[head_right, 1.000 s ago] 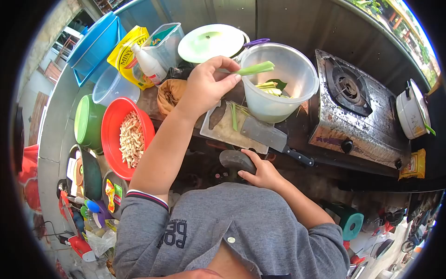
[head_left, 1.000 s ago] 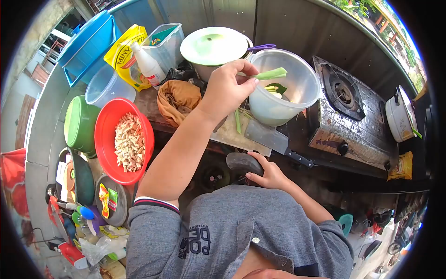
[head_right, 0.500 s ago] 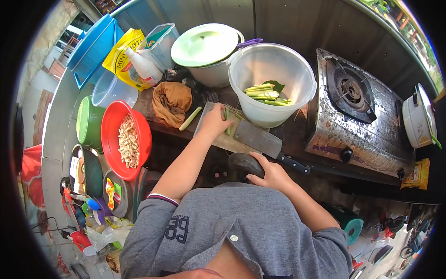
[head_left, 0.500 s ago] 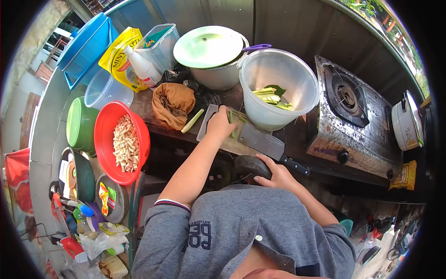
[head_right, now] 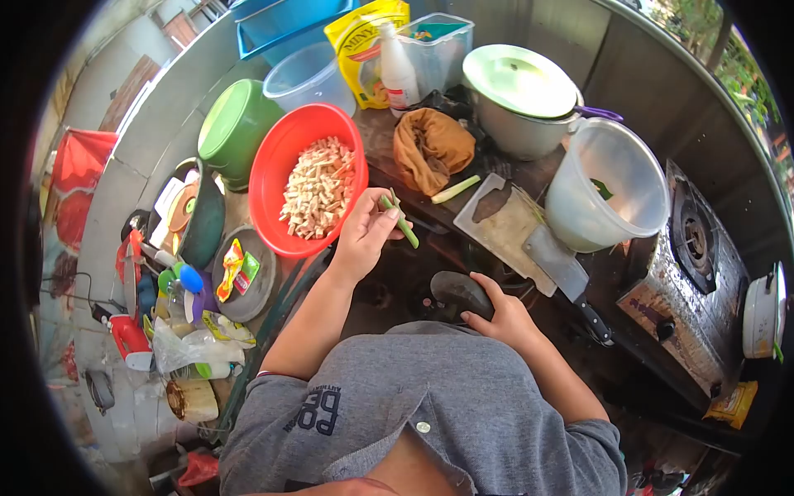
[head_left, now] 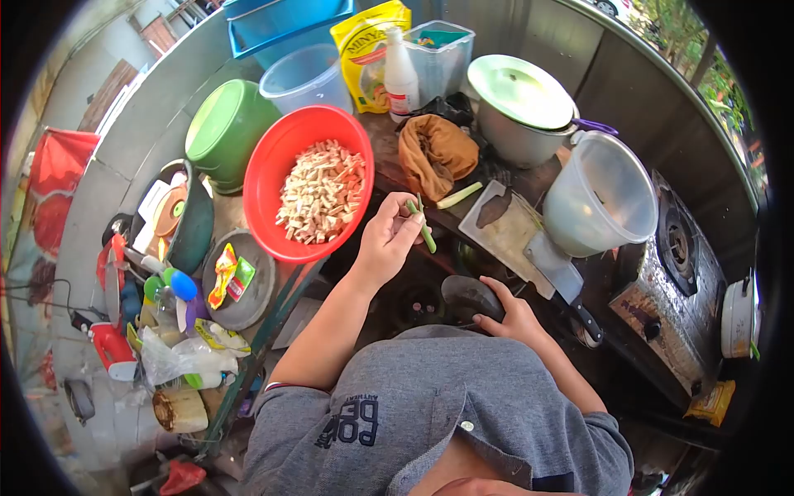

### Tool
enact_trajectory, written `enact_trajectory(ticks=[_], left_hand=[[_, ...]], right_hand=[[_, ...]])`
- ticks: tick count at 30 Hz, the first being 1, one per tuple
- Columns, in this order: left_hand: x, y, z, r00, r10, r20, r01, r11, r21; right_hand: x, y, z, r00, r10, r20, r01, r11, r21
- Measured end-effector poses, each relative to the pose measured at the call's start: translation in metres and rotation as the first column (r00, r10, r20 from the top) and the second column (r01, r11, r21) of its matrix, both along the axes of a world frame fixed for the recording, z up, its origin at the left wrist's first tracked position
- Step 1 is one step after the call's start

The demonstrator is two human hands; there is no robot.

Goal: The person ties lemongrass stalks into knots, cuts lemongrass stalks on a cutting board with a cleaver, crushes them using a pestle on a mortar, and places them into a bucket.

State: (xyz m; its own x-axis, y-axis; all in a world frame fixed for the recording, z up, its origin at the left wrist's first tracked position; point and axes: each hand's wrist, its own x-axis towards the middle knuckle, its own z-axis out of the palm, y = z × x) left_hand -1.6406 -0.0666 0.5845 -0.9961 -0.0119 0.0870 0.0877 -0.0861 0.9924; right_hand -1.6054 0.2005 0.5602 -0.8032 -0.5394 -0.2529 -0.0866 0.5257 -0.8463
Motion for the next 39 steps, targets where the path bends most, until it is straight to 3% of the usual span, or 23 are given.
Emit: enact_trajectory(ticks=[3,5,6,9,12,13,15,16,17,19,21,23,24,27,29,32,35,39], left_hand=[[0.042,-0.054,0.0,0.982,0.179,-0.053,-0.181,0.983,-0.027],[0.072,-0.096,-0.011,0.888,0.383,-0.254,-0.412,0.908,-0.072],[0.091,-0.114,-0.008,0.848,0.479,-0.227,-0.479,0.876,0.059],[0.142,-0.173,-0.017,0.577,0.806,-0.133,-0.795,0.591,0.138],[0.184,-0.229,-0.065,0.467,0.865,-0.182,-0.881,0.474,-0.006],[0.193,-0.237,-0.073,0.449,0.877,-0.174,-0.89,0.455,-0.002],[0.206,-0.249,-0.084,0.45,0.875,-0.175,-0.815,0.323,-0.481],[0.21,-0.254,-0.087,0.375,0.922,-0.098,-0.711,0.218,-0.668],[0.213,-0.258,-0.089,0.366,0.926,-0.093,-0.716,0.216,-0.664],[0.22,-0.264,-0.095,0.482,0.826,-0.292,-0.563,0.037,-0.826],[0.224,-0.267,-0.099,0.522,0.822,-0.23,-0.517,0.091,-0.851],[0.223,-0.262,-0.097,0.524,0.817,-0.241,-0.485,0.053,-0.873],[0.223,-0.262,-0.095,0.517,0.84,-0.166,-0.47,0.116,-0.875],[0.222,-0.261,-0.095,0.496,0.851,-0.17,-0.484,0.108,-0.868],[0.223,-0.26,-0.102,0.491,0.848,-0.199,-0.515,0.099,-0.852],[0.222,-0.261,-0.102,0.439,0.863,-0.249,-0.584,0.063,-0.81],[0.223,-0.261,-0.1,0.483,0.833,-0.269,-0.541,0.042,-0.84],[0.224,-0.258,-0.105,0.484,0.815,-0.318,-0.561,0.01,-0.828]], right_hand=[[0.002,-0.047,0.0,0.992,0.125,-0.015,-0.125,0.992,-0.019],[0.003,-0.079,-0.001,0.975,0.217,-0.047,-0.218,0.975,-0.031],[0.003,-0.095,-0.001,0.961,0.261,-0.09,-0.265,0.964,-0.034],[0.004,-0.143,0.002,0.912,0.378,-0.158,-0.388,0.921,-0.033],[0.001,-0.192,0.012,0.854,0.465,-0.234,-0.48,0.877,-0.012],[0.0,-0.209,0.015,0.824,0.493,-0.28,-0.515,0.857,-0.003],[-0.002,-0.245,0.029,0.812,0.542,-0.215,-0.553,0.833,0.012],[-0.003,-0.263,0.03,0.777,0.555,-0.298,-0.58,0.815,0.007],[-0.004,-0.281,0.032,0.736,0.56,-0.38,-0.604,0.797,0.004],[-0.005,-0.317,0.036,0.663,0.62,-0.419,-0.653,0.753,0.08],[-0.003,-0.352,0.037,0.635,0.669,-0.387,-0.681,0.721,0.128],[0.002,-0.384,0.039,0.489,0.737,-0.468,-0.717,0.645,0.266],[0.007,-0.397,0.041,0.479,0.746,-0.462,-0.723,0.634,0.274],[0.021,-0.426,0.04,0.438,0.701,-0.563,-0.701,0.658,0.274],[0.029,-0.437,0.021,0.357,0.854,-0.377,-0.658,0.517,0.547],[0.027,-0.444,0.006,0.336,0.883,-0.327,-0.681,0.468,0.564],[0.011,-0.454,0.023,0.271,0.916,-0.297,-0.706,0.398,0.586],[0.003,-0.454,0.048,0.441,0.714,-0.545,-0.636,0.677,0.372]])
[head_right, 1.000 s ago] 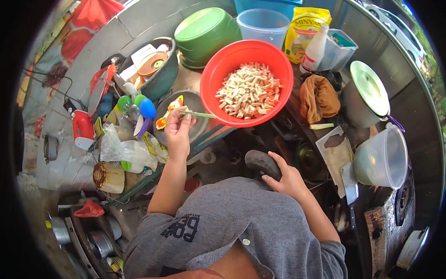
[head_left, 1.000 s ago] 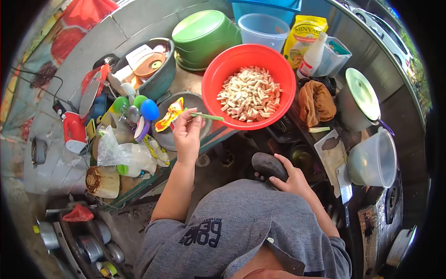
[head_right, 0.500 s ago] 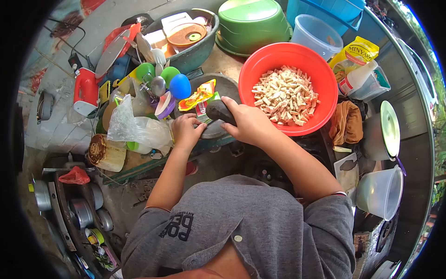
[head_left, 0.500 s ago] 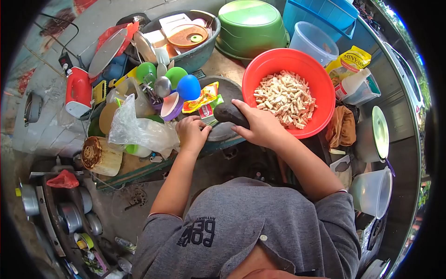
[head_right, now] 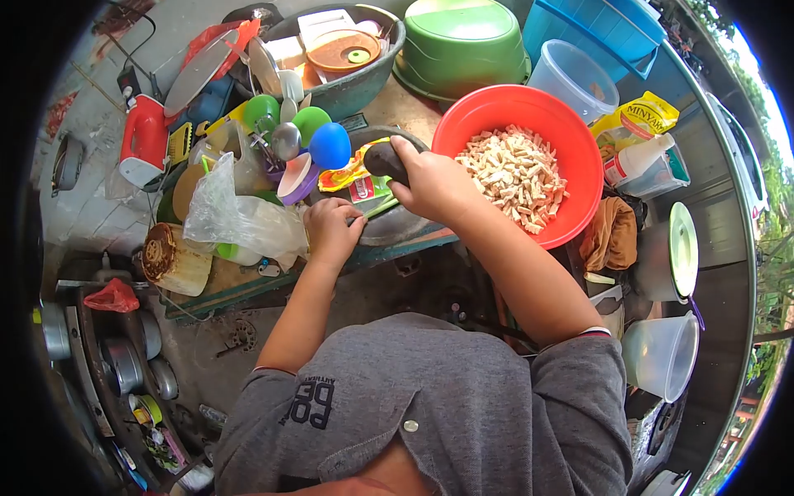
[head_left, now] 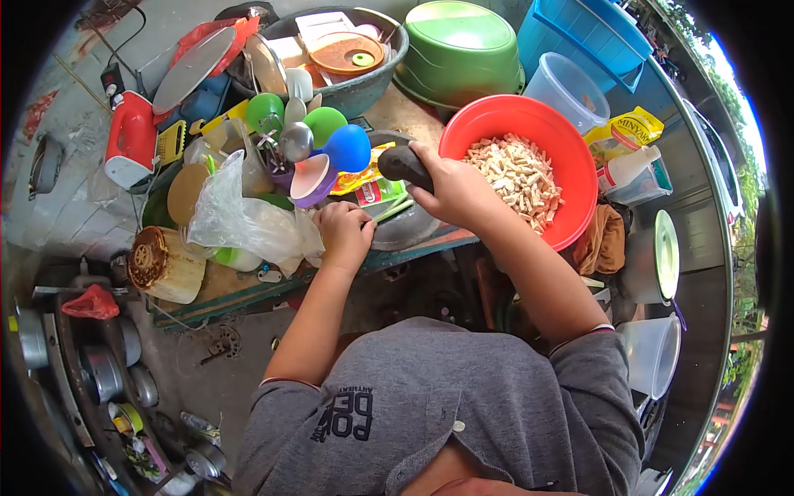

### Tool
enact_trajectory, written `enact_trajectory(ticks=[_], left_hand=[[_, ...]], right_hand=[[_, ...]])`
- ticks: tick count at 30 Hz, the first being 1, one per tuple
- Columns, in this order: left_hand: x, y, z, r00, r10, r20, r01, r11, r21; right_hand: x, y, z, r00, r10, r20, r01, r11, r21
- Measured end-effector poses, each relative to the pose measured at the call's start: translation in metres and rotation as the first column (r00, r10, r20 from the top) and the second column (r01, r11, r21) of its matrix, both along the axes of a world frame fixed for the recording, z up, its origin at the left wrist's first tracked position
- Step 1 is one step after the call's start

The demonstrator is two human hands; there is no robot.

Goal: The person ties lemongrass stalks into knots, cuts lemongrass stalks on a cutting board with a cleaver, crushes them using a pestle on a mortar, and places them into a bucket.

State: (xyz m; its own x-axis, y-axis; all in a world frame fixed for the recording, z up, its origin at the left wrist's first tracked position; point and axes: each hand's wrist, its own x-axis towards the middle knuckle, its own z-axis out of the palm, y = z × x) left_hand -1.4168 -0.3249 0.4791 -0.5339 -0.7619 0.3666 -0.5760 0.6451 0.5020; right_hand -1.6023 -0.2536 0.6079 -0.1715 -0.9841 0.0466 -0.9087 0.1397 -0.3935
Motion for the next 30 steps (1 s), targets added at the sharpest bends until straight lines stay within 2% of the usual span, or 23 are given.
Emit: enact_trajectory(ticks=[2,3,8,10,11,12,14,16,18,19,20,22,24,26,27,28,30], left_hand=[[-0.001,-0.001,0.005,1.0,-0.003,0.031,0.002,1.0,0.031],[-0.001,-0.001,0.006,1.0,-0.001,0.031,0.0,1.0,0.024],[-0.001,-0.003,0.004,0.999,0.004,0.032,-0.004,1.0,0.002],[0.0,-0.001,0.005,1.0,0.005,0.021,-0.005,1.0,-0.001],[0.0,-0.001,0.007,0.999,0.005,0.038,-0.006,1.0,0.017],[-0.001,0.0,0.008,0.998,0.003,0.057,-0.004,0.999,0.033],[-0.001,-0.003,0.009,0.998,-0.011,0.058,0.011,1.0,-0.002],[-0.001,-0.001,0.012,0.988,0.006,0.157,-0.008,1.0,0.017],[-0.003,-0.004,0.009,0.994,0.004,0.112,-0.004,1.0,0.002],[-0.001,-0.001,0.007,0.997,0.006,0.075,-0.007,1.0,0.007],[-0.001,-0.001,0.006,0.997,0.014,0.077,-0.015,1.0,0.018],[0.0,-0.001,0.012,0.995,-0.009,0.096,0.004,0.999,0.053],[-0.004,-0.003,0.015,0.994,-0.008,0.108,0.001,0.998,0.067],[-0.001,-0.001,0.013,0.987,0.009,0.162,-0.011,1.0,0.007],[-0.002,-0.002,0.014,0.987,0.011,0.16,-0.012,1.0,0.005],[-0.001,-0.002,0.015,0.987,0.011,0.16,-0.014,1.0,0.019],[-0.001,-0.001,0.013,0.986,0.01,0.164,-0.017,0.999,0.04]], right_hand=[[-0.001,0.003,-0.027,0.996,0.054,-0.071,-0.046,0.993,0.107],[0.009,0.004,-0.037,0.99,0.087,-0.113,-0.047,0.946,0.321],[-0.007,-0.012,-0.025,0.973,0.199,-0.121,-0.152,0.937,0.315],[0.005,-0.005,-0.009,1.0,0.022,-0.017,-0.021,0.996,0.087],[0.009,-0.001,-0.019,0.998,0.054,-0.019,-0.053,0.997,0.049],[0.016,0.004,-0.034,0.99,0.136,-0.048,-0.124,0.972,0.198],[0.02,0.007,-0.044,0.985,0.163,-0.054,-0.145,0.957,0.249],[0.01,-0.005,-0.032,0.974,0.217,-0.066,-0.183,0.924,0.335],[0.005,-0.002,-0.016,0.99,0.132,-0.046,-0.118,0.966,0.228],[0.004,0.001,-0.009,0.997,0.07,-0.036,-0.067,0.993,0.093],[0.005,0.005,0.001,1.0,-0.003,-0.023,0.005,0.994,0.108],[0.002,0.01,-0.027,0.98,0.086,-0.179,-0.016,0.932,0.361],[-0.004,0.01,-0.031,0.978,0.079,-0.192,-0.013,0.947,0.322],[-0.007,0.001,-0.021,0.978,0.142,-0.154,-0.073,0.92,0.385],[-0.007,0.001,-0.016,0.982,0.133,-0.134,-0.087,0.948,0.307],[-0.001,0.001,-0.012,0.981,0.139,-0.133,-0.092,0.946,0.31],[0.018,0.005,-0.007,0.997,0.047,-0.053,-0.038,0.986,0.163]])
